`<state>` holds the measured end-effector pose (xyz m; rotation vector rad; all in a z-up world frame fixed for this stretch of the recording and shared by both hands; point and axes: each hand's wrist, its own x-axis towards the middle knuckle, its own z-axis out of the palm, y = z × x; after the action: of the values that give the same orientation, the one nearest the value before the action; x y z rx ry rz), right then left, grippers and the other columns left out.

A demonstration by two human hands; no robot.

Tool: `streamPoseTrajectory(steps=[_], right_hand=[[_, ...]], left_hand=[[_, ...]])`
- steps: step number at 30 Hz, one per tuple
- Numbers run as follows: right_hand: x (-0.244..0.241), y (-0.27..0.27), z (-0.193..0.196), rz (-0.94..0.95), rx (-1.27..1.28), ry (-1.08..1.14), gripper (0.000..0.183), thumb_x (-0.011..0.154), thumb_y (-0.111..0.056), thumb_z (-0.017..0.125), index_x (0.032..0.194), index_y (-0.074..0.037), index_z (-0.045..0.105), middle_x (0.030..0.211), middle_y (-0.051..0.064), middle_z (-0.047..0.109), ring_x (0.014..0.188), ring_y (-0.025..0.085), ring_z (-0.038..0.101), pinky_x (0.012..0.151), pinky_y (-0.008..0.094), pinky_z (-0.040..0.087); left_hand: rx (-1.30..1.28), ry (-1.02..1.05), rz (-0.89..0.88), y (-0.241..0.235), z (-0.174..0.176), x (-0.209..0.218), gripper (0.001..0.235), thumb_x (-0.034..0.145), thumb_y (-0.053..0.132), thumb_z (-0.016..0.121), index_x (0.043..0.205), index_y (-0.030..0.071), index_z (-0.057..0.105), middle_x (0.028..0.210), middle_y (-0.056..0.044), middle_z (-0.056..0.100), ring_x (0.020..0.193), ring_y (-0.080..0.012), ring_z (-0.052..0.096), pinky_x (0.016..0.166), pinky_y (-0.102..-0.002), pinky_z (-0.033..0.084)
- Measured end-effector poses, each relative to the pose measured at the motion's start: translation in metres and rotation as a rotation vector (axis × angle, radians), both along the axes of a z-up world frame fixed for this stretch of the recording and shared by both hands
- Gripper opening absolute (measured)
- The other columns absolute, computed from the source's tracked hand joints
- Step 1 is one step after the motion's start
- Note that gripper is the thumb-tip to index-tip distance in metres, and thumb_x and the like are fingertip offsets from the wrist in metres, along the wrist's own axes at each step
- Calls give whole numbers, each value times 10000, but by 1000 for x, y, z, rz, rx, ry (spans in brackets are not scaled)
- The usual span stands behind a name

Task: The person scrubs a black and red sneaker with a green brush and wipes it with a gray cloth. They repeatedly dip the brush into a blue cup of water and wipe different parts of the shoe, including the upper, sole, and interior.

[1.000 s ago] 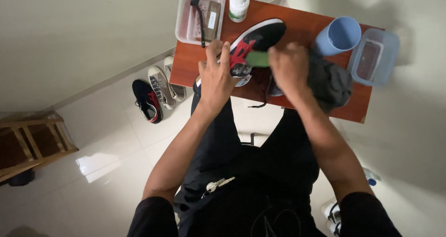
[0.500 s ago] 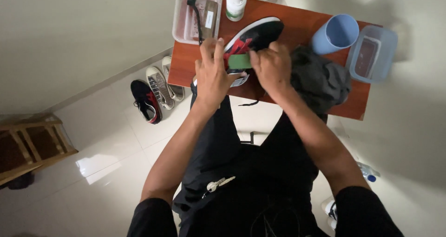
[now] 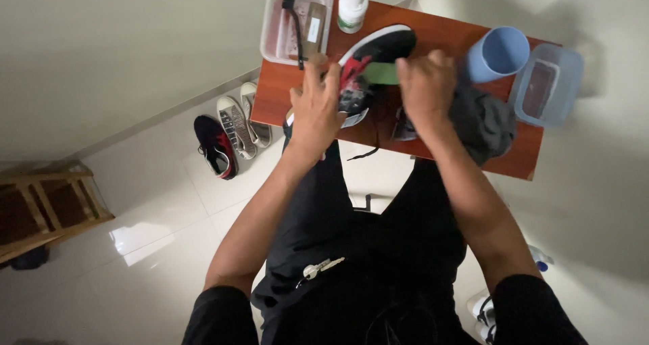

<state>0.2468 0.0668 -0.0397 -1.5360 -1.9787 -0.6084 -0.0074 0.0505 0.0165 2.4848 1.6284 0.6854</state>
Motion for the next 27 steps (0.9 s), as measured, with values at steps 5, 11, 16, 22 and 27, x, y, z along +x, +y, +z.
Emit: streamPoseTrajectory(steps=[5,11,16,22,27], right_hand=[[-37,-1,-8,6,-12,103,411,1052,-292,705,676,-135,648,643,71,557,731,292,566,713,427,464],[-28,-7,20,-41,-96,102,429,1113,-274,624,718,-108,640,665,64,589,748,276,558,738,434,452],[-40,-8,47,-163,-256,34,580,1192,-272,458,688,-82,673,638,90,651,734,299,574,724,454,435],[-42,-13,74,-71,-346,-107,596,1198,-346,524,665,-129,679,580,47,638,684,235,573,668,398,430],[-30,-15,99,-199,-418,-47,579,1245,-309,485,731,-70,601,630,14,475,760,204,477,825,396,467]], left_hand=[[84,-57,-18,-6,-9,10,1033,523,215,1047,1360,89,455,1417,-161,363,1178,-330,634,791,-523,512],[55,-158,8,-8,-7,7,1004,545,218,1055,1306,42,424,1428,-203,334,1158,-371,597,752,-538,512],[32,-130,48,-12,-8,15,823,602,290,1033,1181,19,515,1336,-150,388,1086,-356,603,724,-504,507],[128,-206,23,-18,-30,15,784,616,328,994,1156,-18,544,1325,-217,438,1192,-414,503,793,-504,464],[137,-72,-67,-20,-2,6,779,563,275,970,1104,46,459,1304,-136,470,1022,-331,597,739,-453,516]])
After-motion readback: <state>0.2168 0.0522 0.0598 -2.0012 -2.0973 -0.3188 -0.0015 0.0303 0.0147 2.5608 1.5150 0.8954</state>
